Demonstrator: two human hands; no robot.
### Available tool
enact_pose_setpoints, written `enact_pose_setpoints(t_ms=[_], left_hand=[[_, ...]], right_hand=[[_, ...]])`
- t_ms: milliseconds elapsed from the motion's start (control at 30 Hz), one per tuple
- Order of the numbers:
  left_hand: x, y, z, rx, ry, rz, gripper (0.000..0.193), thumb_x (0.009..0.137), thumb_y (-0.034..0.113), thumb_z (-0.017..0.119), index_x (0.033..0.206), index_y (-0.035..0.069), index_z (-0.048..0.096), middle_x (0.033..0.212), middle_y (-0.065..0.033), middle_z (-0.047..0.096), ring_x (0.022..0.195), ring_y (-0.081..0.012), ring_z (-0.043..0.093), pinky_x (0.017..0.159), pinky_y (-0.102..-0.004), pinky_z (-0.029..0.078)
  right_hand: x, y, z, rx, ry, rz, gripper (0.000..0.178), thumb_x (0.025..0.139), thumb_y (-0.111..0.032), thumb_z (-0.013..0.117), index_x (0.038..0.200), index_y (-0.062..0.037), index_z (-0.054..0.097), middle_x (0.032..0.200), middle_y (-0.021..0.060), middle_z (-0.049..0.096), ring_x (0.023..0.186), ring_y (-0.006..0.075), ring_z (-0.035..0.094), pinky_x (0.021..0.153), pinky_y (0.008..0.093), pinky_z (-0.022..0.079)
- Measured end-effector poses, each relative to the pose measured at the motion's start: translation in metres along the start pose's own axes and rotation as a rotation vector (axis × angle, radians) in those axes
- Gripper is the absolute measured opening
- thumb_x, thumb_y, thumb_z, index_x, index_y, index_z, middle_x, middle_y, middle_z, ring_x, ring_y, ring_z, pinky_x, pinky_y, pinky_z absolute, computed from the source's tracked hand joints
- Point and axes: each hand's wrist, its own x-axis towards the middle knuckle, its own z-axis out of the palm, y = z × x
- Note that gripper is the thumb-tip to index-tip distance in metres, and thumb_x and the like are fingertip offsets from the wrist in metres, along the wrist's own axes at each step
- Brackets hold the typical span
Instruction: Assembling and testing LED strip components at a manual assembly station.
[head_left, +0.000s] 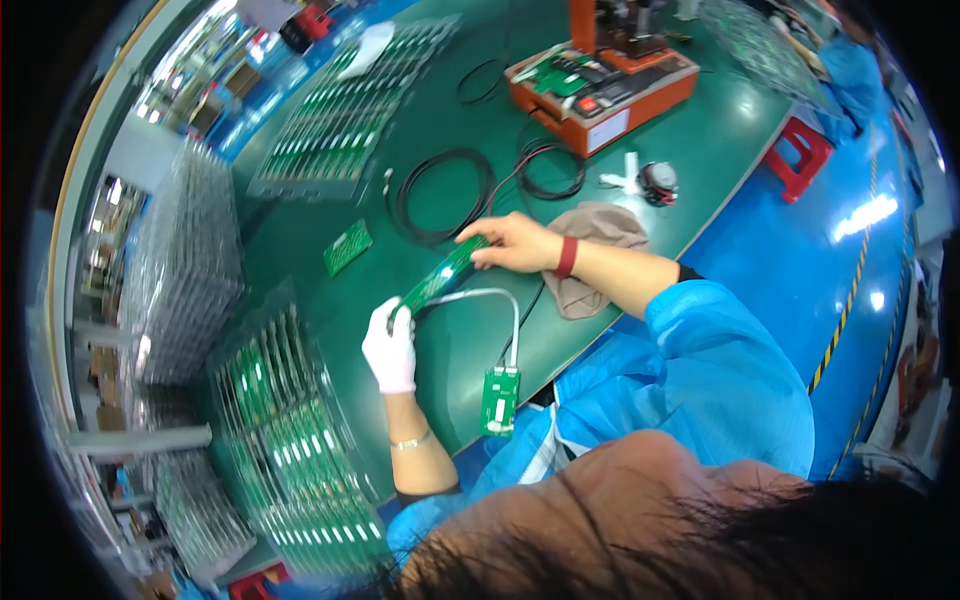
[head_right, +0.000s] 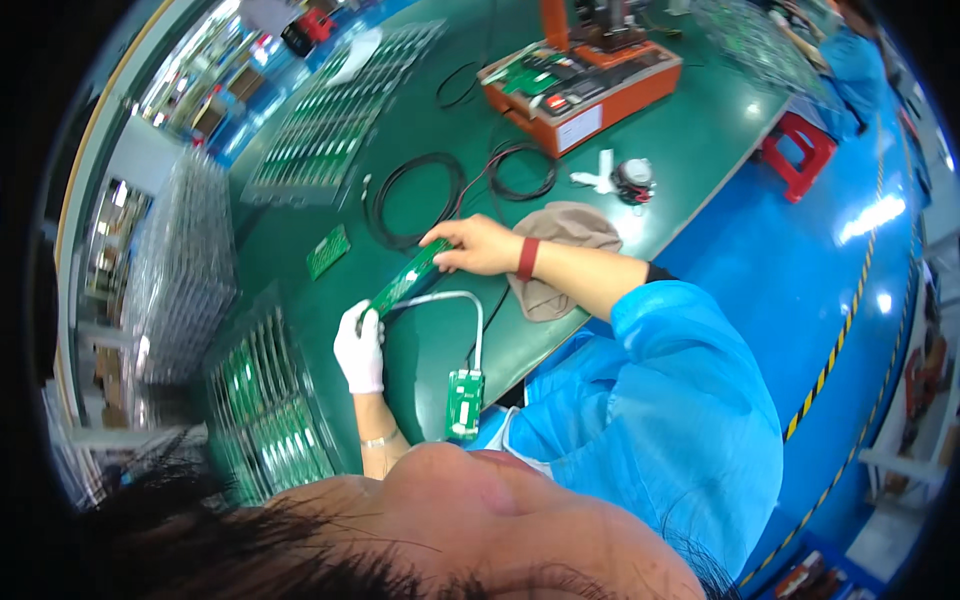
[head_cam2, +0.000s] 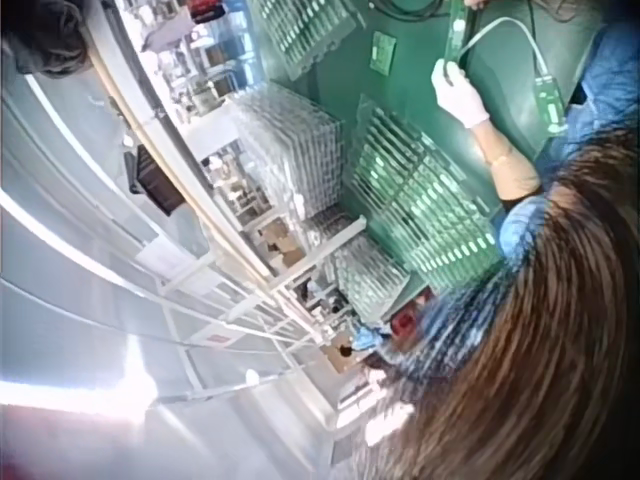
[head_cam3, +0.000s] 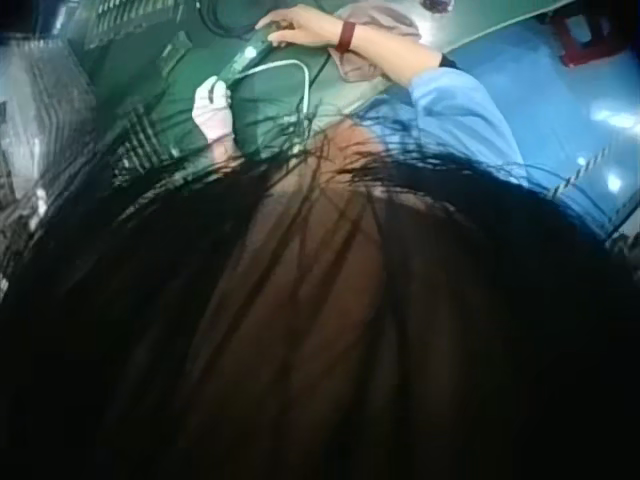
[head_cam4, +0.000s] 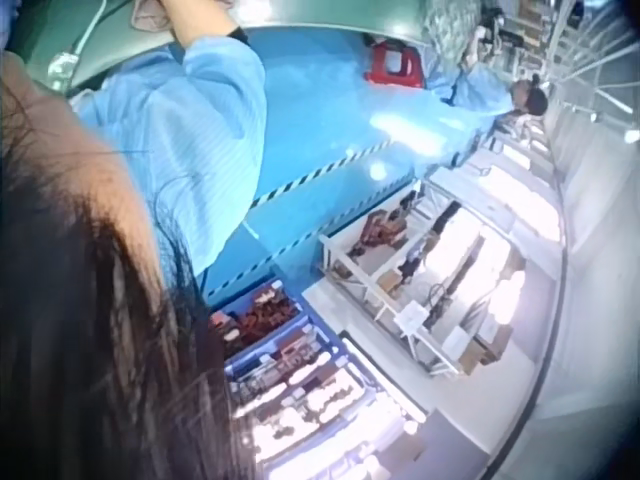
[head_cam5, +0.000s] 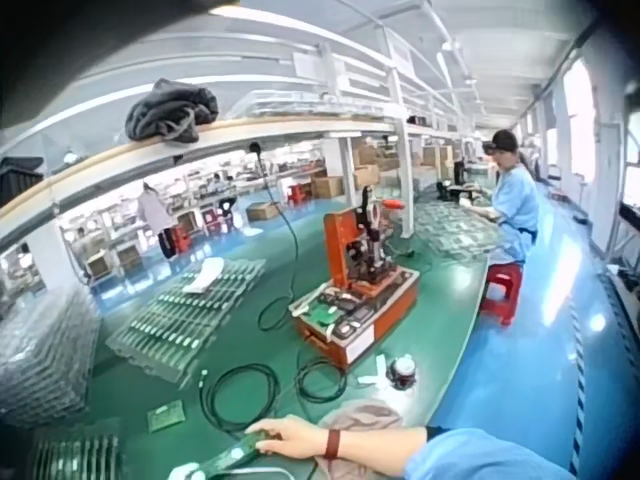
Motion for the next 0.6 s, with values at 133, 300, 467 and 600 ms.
enact_pose_setpoints(t_ms=[133, 300, 467, 600], left_hand=[[-0.002, -0.015, -0.016, 0.016, 0.024, -0.009, 0.023, 0.087, 0.01, 0.064, 0.108, 0.004, 0.067, 0.073, -0.0049, 0.063, 0.059, -0.0115, 0.055, 0.057, -0.023, 0.046], [-0.004, -0.039, -0.032, 0.065, 0.035, 0.016, 0.026, 0.086, 0.009, 0.064, 0.111, 0.003, 0.065, 0.072, -0.0036, 0.061, 0.059, -0.0104, 0.054, 0.057, -0.0215, 0.045], [-0.011, -0.04, -0.039, 0.15, 0.02, 0.085, 0.031, 0.082, 0.009, 0.069, 0.112, 0.003, 0.066, 0.074, -0.0036, 0.062, 0.06, -0.0105, 0.052, 0.058, -0.0226, 0.045], [-0.019, -0.035, -0.042, 0.184, 0.001, 0.114, 0.036, 0.081, 0.008, 0.069, 0.116, 0.003, 0.064, 0.074, -0.0032, 0.06, 0.06, -0.0098, 0.05, 0.057, -0.0217, 0.044]], right_hand=[[0.004, 0.004, 0.024, 0.044, 0.034, 0.071, 0.032, 0.089, 0.001, 0.061, 0.12, -0.0032, 0.061, 0.085, 0.0082, 0.07, 0.073, 0.0125, 0.067, 0.067, 0.0216, 0.054], [0.005, 0.001, 0.045, 0.057, 0.04, 0.112, 0.034, 0.089, 0.001, 0.061, 0.123, -0.0019, 0.059, 0.086, 0.0089, 0.069, 0.076, 0.0127, 0.065, 0.071, 0.0223, 0.053], [0.006, 0.0, 0.057, 0.095, 0.044, 0.132, 0.032, 0.09, -0.001, 0.059, 0.122, -0.0013, 0.059, 0.084, 0.0096, 0.068, 0.075, 0.0131, 0.065, 0.071, 0.0222, 0.053], [0.005, 0.001, 0.063, 0.151, 0.07, 0.13, 0.029, 0.091, -0.003, 0.058, 0.121, -0.001, 0.06, 0.082, 0.0094, 0.067, 0.073, 0.0128, 0.064, 0.069, 0.0217, 0.053]])
